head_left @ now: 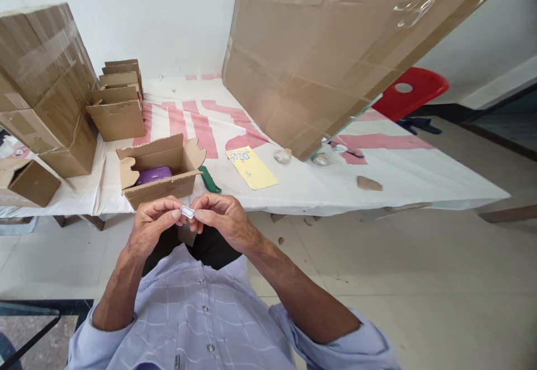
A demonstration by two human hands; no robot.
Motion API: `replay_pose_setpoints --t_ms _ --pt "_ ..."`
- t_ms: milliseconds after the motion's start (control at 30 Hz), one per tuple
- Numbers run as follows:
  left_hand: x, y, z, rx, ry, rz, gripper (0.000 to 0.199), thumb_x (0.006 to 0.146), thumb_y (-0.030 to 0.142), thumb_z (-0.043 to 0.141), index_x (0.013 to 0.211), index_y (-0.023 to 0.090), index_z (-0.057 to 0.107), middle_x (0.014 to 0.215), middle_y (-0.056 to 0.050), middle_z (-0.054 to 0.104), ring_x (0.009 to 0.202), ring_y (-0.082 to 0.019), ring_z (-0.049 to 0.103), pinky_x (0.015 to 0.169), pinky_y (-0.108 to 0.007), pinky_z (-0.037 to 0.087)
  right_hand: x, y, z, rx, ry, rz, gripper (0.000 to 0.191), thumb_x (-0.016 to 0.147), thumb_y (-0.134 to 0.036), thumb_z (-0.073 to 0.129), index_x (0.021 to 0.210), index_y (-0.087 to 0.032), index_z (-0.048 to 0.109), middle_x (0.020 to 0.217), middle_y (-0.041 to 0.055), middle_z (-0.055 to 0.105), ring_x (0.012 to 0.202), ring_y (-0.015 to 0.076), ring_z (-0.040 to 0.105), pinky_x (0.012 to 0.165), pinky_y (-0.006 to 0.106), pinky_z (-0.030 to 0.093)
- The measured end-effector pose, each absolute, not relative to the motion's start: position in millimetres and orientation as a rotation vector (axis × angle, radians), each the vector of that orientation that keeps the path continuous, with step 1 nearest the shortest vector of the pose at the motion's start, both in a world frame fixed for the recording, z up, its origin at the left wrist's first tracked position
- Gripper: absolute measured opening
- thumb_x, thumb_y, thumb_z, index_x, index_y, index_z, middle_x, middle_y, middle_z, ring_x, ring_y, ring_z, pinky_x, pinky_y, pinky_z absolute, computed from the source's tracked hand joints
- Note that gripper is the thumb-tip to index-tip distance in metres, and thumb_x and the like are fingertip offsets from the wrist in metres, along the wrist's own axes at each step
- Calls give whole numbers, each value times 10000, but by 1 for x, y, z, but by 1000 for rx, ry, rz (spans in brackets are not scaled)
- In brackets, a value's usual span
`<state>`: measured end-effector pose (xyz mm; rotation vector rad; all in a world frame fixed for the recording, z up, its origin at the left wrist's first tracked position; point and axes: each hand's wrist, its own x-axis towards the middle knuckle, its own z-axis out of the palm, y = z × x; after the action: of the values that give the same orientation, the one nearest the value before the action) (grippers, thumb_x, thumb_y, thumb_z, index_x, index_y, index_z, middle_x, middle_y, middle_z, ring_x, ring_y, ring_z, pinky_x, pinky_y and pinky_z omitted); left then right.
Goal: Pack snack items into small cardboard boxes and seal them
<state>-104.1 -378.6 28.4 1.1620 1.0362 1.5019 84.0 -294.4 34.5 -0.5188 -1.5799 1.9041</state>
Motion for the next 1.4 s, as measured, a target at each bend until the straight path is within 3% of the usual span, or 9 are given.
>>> replay_pose_setpoints --t_ms 367,600,933,1200,1400 --pt "-99 -377 37 1144 839 1522 207 839 340 970 922 190 854 877 -68 771 772 -186 742 775 -325 629 83 -294 32 -533 -1557 1890 337 892 -523 836 817 -215 724 720 7 740 625 133 653 644 288 572" --pt "-97 -375 36 1128 957 1521 263 886 409 940 848 173 831 841 -76 775 736 -184 722 716 -320 598 82 -293 30 -549 -1561 1889 339 886 -522 841 823 -210 724 738 12 742 631 134 668 632 281 570" --pt "-96 -375 42 1188 1127 1517 338 838 491 954 756 190 823 763 -60 742 699 -174 680 661 -288 566 77 -290 20 -598 -1571 1817 361 858 -559 858 850 -221 732 779 20 766 674 156 707 630 285 564" --pt "-96 -365 38 1315 1136 1464 312 879 490 918 774 206 839 759 -65 754 705 -184 701 695 -296 601 75 -285 15 -587 -1547 1832 338 824 -520 866 822 -218 714 748 8 754 671 145 683 642 275 551" --pt "-108 -372 29 1548 1526 1739 119 887 329 877 886 226 819 893 -31 761 808 -172 707 712 -266 572 101 -248 -7 -741 -1537 1578 276 837 -478 777 799 -213 712 716 4 718 663 143 644 654 279 544"
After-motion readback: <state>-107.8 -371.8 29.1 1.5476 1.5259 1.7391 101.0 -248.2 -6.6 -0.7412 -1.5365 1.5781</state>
